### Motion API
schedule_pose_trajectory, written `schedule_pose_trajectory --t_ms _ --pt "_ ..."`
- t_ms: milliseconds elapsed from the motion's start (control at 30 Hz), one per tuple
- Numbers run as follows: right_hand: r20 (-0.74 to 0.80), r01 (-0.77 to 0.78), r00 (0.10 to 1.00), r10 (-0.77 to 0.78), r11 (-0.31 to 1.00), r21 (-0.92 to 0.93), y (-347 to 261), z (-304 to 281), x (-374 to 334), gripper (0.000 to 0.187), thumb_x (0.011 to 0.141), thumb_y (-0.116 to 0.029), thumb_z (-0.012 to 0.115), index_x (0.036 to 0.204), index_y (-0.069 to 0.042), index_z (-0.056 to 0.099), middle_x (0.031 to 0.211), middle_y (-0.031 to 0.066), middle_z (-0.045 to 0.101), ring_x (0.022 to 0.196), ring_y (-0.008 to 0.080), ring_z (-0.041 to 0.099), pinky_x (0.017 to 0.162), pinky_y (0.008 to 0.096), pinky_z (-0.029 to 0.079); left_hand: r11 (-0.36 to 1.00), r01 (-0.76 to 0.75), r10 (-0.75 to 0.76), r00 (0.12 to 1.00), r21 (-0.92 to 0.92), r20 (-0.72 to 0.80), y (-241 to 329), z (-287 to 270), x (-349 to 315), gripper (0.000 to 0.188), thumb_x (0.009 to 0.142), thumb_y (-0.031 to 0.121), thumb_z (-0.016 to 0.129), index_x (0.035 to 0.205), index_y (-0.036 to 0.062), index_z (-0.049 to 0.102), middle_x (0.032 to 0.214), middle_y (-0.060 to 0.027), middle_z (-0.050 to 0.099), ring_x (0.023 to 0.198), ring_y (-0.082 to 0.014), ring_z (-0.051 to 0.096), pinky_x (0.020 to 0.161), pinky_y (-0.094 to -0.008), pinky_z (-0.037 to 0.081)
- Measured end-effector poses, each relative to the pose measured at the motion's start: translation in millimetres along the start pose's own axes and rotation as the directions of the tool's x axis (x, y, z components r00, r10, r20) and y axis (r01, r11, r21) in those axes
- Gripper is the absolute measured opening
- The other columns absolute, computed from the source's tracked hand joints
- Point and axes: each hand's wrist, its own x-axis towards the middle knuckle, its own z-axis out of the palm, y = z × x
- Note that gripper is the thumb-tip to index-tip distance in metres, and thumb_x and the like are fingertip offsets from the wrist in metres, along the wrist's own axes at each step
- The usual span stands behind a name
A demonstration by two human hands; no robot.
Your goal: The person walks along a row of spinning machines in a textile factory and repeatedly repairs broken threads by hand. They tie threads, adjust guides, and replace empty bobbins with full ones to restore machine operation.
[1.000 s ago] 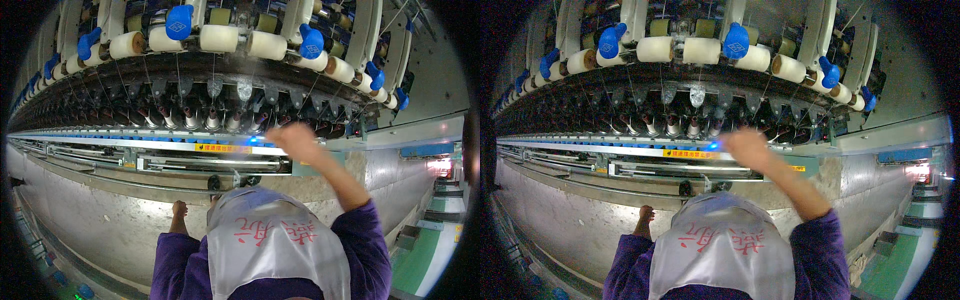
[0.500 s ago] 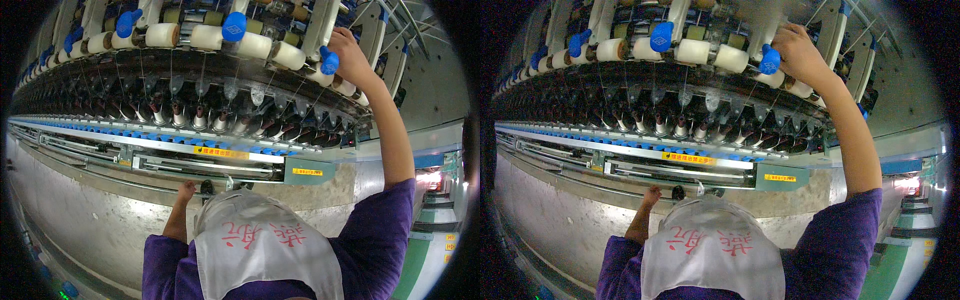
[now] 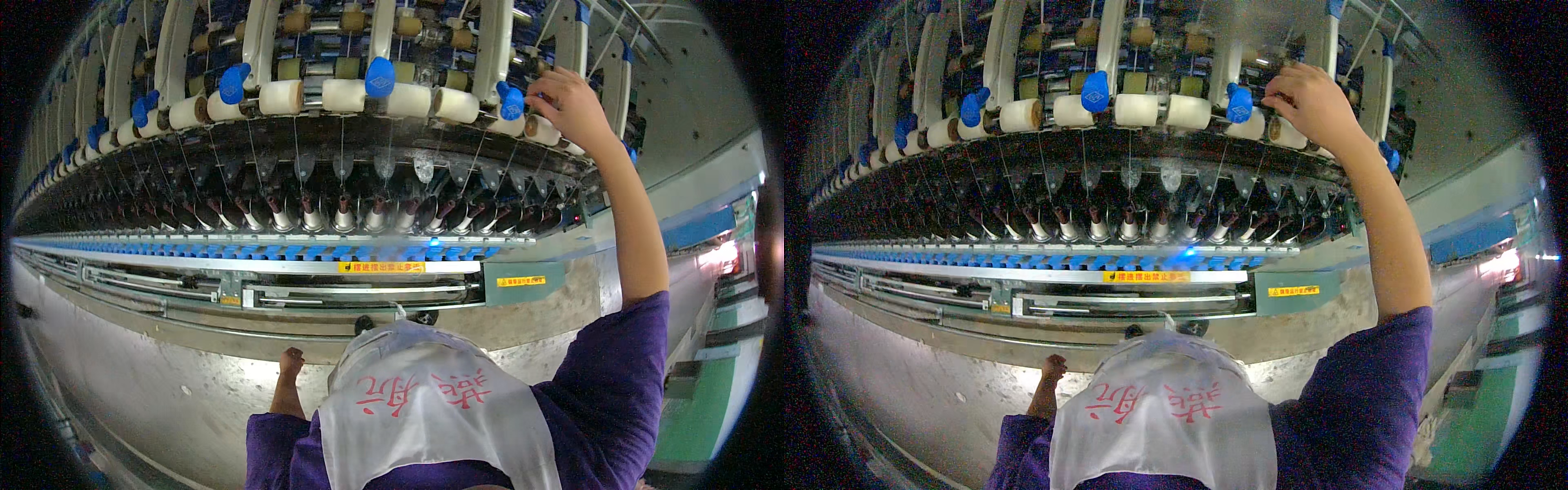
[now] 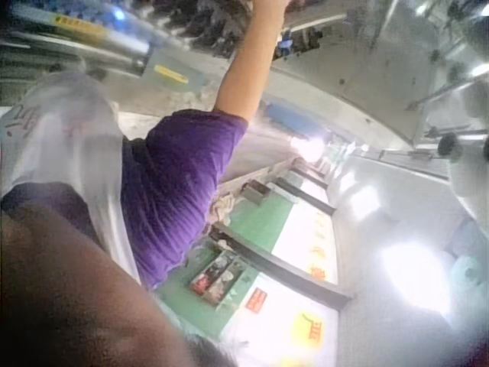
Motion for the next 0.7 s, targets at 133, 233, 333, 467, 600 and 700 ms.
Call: schedule_pose_trajectory --t_ms 133,233,333,467,600,700 --pt "-0.121 -0.158 0.981 0.154 0.987 -0.019 -16.7 -7.6 -24.8 0.015 0.08 -0.017 0.062 0.088 -0.004 0.062 0.086 0.0105 0.058 0.08 0.0294 0.053 0.079 0.0381 0.043 0.985 0.041 -0.033 0.998 0.167 -0.05 17.3 1.0 -12.3 0.008 0.08 0.009 0.055 0.086 0.0038 0.058 0.064 -0.01 0.059 0.05 -0.019 0.056 0.041 -0.0307 0.045" --pt "-0.386 -0.114 0.915 0.118 0.993 0.035 -28.7 -11.6 -56.7 0.012 0.078 -0.013 0.063 0.089 -0.007 0.062 0.086 0.0088 0.058 0.087 0.0285 0.053 0.078 0.038 0.043 0.998 -0.048 0.05 0.997 -0.034 0.06 34.8 3.5 -16.4 0.005 0.082 0.012 0.055 0.084 0.0067 0.056 0.063 -0.0064 0.059 0.051 -0.0156 0.056 0.042 -0.0283 0.043" --pt "-0.544 -0.229 0.769 0.335 0.939 0.255 -45.7 11.2 -108.6 0.009 0.078 -0.003 0.06 0.087 -0.005 0.062 0.085 0.01 0.06 0.082 0.0278 0.055 0.075 0.0361 0.043 0.924 -0.224 0.201 0.974 0.309 0.105 49.2 9.9 -17.7 0.007 0.083 0.011 0.051 0.087 0.0093 0.057 0.063 -0.0043 0.058 0.048 -0.0136 0.052 0.04 -0.0273 0.039" --pt "0.059 -0.561 0.747 0.662 0.581 0.59 -113.0 122.5 -234.5 0.017 0.086 -0.013 0.052 0.097 -0.005 0.061 0.092 0.0123 0.061 0.08 0.0246 0.06 0.073 0.0343 0.048 0.98 -0.19 0.2 0.934 -0.063 0.297 48.2 12.4 -17.0 0.019 0.086 0.017 0.047 0.077 0.0062 0.059 0.058 -0.0056 0.057 0.047 -0.0149 0.051 0.04 -0.029 0.04" --pt "0.685 -0.481 0.727 -0.048 0.675 0.559 -208.0 236.5 -434.1 0.037 0.09 -0.03 0.046 0.113 -0.002 0.054 0.1 0.0095 0.06 0.088 0.0198 0.056 0.081 0.036 0.044 0.839 -0.485 0.417 0.865 0.248 0.28 4.2 15.7 -34.1 0.025 0.086 0.026 0.047 0.077 0.0057 0.058 0.058 -0.0076 0.056 0.049 -0.0188 0.052 0.04 -0.0324 0.04" --pt "0.863 -0.859 0.498 0.086 -0.091 0.504 -252.2 272.0 -561.3 0.045 0.082 -0.006 0.058 0.125 -0.003 0.046 0.11 0.0078 0.058 0.092 0.0179 0.056 0.082 0.0331 0.046 0.962 -0.264 0.271 0.91 -0.067 0.313 -23.2 17.9 -67.0 0.025 0.083 0.028 0.049 0.078 0.0054 0.057 0.062 -0.0095 0.056 0.052 -0.0224 0.054 0.044 -0.0358 0.041"
